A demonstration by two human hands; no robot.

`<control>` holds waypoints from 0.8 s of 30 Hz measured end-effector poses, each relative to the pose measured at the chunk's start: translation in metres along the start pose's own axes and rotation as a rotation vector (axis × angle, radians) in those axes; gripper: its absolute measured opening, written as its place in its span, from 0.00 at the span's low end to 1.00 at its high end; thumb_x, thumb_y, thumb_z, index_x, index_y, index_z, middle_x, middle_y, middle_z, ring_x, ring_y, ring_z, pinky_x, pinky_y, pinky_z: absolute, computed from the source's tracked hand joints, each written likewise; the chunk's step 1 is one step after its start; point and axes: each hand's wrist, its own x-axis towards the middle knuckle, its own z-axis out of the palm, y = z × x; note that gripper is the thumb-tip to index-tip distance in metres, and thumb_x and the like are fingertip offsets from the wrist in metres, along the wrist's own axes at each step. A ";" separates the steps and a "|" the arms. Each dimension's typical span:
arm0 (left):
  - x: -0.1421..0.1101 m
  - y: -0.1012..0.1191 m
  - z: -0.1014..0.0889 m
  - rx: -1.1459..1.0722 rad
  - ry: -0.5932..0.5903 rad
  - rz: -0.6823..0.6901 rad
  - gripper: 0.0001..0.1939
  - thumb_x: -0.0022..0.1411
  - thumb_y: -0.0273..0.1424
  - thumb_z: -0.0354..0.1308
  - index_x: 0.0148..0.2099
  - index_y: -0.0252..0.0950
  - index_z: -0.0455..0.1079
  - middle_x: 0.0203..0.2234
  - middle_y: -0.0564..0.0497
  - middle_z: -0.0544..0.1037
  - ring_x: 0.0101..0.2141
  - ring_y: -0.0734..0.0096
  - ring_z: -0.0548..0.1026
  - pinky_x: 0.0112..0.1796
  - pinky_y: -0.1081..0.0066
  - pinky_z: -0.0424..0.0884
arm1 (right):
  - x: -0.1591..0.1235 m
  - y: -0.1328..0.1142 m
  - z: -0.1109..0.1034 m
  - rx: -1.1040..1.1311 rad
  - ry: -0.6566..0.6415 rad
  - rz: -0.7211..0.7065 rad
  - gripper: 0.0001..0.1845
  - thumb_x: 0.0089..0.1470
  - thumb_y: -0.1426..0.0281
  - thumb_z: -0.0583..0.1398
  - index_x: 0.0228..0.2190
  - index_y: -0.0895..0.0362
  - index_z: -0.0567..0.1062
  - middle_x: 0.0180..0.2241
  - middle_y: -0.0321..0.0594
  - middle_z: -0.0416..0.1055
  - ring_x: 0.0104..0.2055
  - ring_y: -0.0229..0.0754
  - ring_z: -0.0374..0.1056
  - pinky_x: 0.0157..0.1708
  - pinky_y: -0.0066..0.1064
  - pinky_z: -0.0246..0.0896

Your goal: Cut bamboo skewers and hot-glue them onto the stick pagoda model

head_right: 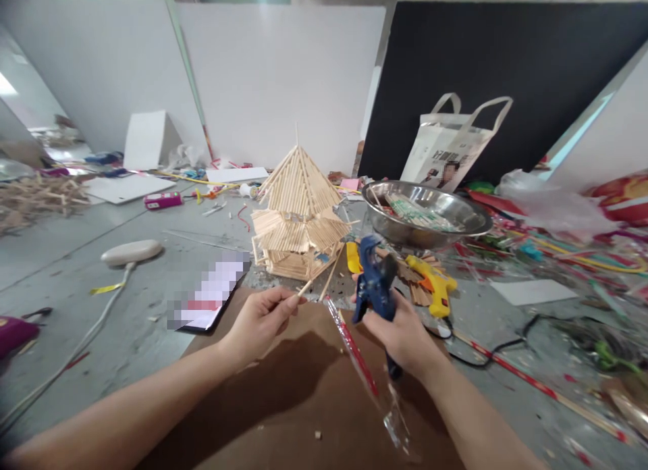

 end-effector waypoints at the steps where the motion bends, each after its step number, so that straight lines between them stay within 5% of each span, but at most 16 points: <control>1: -0.001 0.001 0.000 -0.020 0.000 0.010 0.15 0.55 0.40 0.50 0.26 0.32 0.61 0.13 0.60 0.54 0.15 0.84 0.51 0.17 0.79 0.48 | 0.000 0.000 0.002 -0.150 0.040 -0.058 0.16 0.39 0.71 0.53 0.35 0.56 0.68 0.36 0.43 0.68 0.42 0.48 0.64 0.44 0.40 0.56; 5: -0.002 0.004 -0.001 -0.035 -0.016 0.071 0.14 0.55 0.39 0.50 0.25 0.33 0.58 0.14 0.60 0.54 0.16 0.84 0.51 0.18 0.79 0.49 | -0.003 0.003 0.013 -0.453 0.023 -0.272 0.21 0.41 0.73 0.54 0.42 0.56 0.63 0.41 0.45 0.65 0.44 0.46 0.61 0.44 0.37 0.56; 14: 0.000 0.003 -0.003 0.164 -0.018 0.275 0.13 0.57 0.34 0.49 0.23 0.32 0.59 0.24 0.53 0.63 0.25 0.80 0.61 0.28 0.75 0.59 | -0.005 0.012 0.019 -0.535 -0.092 -0.246 0.22 0.44 0.73 0.52 0.44 0.57 0.59 0.41 0.45 0.65 0.42 0.45 0.62 0.41 0.37 0.56; 24: 0.000 0.003 -0.002 0.226 -0.081 0.285 0.11 0.57 0.31 0.49 0.24 0.32 0.60 0.24 0.52 0.62 0.26 0.78 0.61 0.28 0.75 0.59 | -0.008 -0.001 0.031 -0.507 -0.226 -0.238 0.23 0.40 0.77 0.53 0.43 0.60 0.61 0.41 0.47 0.64 0.44 0.46 0.59 0.44 0.38 0.54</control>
